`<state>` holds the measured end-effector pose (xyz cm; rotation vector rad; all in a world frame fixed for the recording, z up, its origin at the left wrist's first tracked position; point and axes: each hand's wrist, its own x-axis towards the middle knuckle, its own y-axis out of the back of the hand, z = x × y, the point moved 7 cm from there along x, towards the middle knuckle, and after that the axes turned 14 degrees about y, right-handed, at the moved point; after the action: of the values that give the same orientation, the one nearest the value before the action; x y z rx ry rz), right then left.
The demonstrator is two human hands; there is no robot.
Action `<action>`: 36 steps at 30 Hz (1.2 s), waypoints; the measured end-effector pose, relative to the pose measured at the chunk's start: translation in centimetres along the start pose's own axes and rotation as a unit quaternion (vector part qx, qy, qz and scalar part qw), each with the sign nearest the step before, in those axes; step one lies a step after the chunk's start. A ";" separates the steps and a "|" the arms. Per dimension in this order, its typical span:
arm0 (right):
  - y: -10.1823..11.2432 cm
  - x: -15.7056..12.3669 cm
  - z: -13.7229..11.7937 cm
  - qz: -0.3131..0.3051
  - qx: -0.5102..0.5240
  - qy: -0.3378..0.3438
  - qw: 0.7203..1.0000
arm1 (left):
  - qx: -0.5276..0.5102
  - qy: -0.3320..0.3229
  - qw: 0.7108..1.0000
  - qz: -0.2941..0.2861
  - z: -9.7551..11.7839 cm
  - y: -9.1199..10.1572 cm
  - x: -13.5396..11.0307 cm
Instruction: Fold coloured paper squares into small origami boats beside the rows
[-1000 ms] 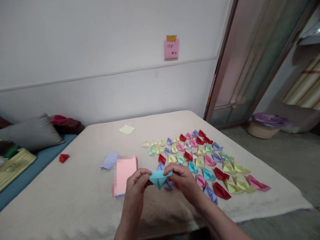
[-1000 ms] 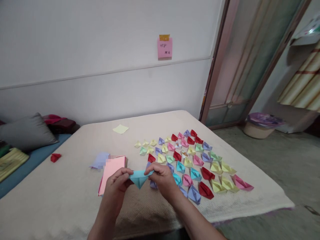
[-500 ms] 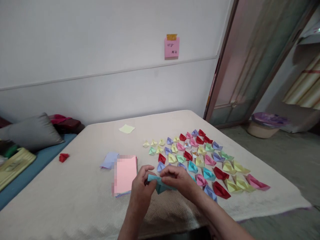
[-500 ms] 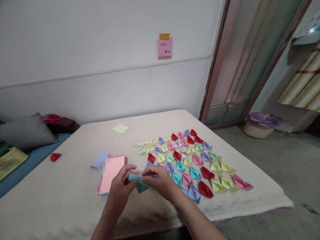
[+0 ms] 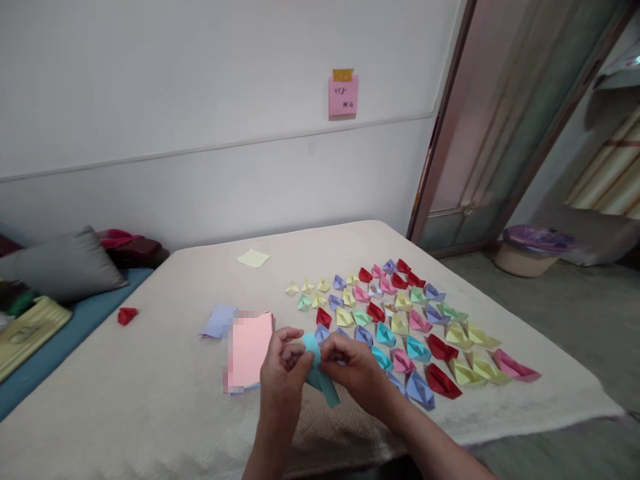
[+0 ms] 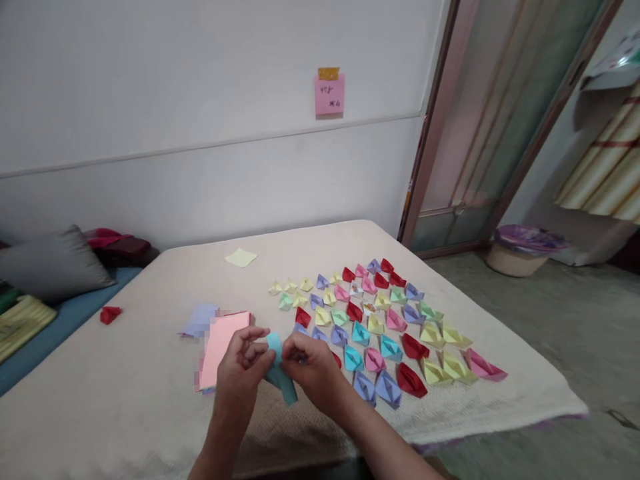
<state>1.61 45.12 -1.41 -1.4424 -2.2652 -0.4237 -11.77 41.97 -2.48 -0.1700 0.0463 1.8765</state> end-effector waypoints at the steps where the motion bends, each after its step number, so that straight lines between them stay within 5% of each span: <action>1: 0.0 0.0 0.0 0.002 -0.022 0.015 1.000 | 0.022 -0.016 1.000 0.012 0.1 0.1 -0.1; 7: -0.1 -0.3 -0.6 0.007 -0.122 0.076 0.990 | 0.170 -0.165 0.966 0.101 2.1 0.6 -1.4; 11: -0.4 -0.3 -1.1 -0.003 -0.158 0.103 0.982 | 0.180 -0.184 0.958 0.124 2.4 0.7 -1.7; 22: -1.3 -0.7 -0.8 -0.055 -0.253 0.098 0.961 | 0.139 -0.153 0.968 0.145 2.0 1.2 -1.7; 32: -1.7 -0.9 -0.4 -0.077 -0.253 0.105 0.959 | 0.040 0.002 0.993 0.112 0.4 1.3 -0.4; 36: -1.7 -0.9 -0.5 -0.069 -0.256 0.108 0.958 | 0.069 -0.009 0.991 0.114 0.6 1.2 -0.5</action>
<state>0.51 43.51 -1.50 -1.3760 -2.1729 -1.2245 -12.85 41.20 -1.84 -0.0538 0.1884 2.0943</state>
